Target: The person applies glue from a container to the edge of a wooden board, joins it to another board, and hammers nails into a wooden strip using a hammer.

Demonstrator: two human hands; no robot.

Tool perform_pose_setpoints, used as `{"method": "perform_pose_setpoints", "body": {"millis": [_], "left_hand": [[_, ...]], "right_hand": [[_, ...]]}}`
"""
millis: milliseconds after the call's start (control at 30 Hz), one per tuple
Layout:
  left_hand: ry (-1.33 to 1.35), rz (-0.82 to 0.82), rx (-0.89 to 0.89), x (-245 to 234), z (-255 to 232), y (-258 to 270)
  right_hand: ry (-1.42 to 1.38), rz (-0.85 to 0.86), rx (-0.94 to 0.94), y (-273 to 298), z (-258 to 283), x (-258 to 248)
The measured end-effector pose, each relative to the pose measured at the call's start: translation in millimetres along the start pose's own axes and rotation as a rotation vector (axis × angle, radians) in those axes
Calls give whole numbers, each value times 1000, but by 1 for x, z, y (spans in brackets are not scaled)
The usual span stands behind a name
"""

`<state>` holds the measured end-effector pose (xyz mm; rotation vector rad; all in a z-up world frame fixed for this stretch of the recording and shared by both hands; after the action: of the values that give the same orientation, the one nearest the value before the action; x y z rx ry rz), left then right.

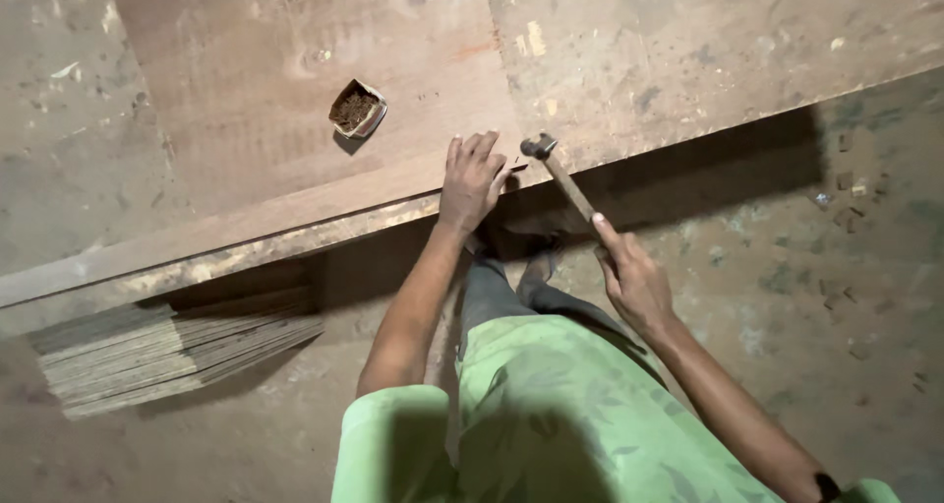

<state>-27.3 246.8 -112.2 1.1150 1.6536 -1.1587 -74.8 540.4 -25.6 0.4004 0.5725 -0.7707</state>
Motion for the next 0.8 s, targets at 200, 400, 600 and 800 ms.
{"method": "perform_pose_setpoints", "body": {"millis": [200, 400, 600, 800], "left_hand": [[-71, 32, 6, 0, -2, 5], [15, -27, 5, -3, -2, 2], [-72, 7, 27, -5, -3, 4], [-11, -42, 19, -2, 2, -3]], "right_hand": [[148, 89, -18, -4, -2, 10], [-153, -126, -333, 11, 0, -11], [54, 9, -62, -7, -8, 20], [-421, -83, -14, 3, -18, 0]]}}
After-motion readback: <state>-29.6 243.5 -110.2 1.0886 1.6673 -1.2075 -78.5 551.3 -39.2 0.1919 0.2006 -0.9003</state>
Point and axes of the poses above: each hand's wrist, its own y-axis away from the middle knuckle, its own x-axis out of the palm, z = x × y, the point moved 2 cm from there along -y, towards the middle knuckle, and after that the axes turned 11 degrees about -y, right-handed, at the moved point
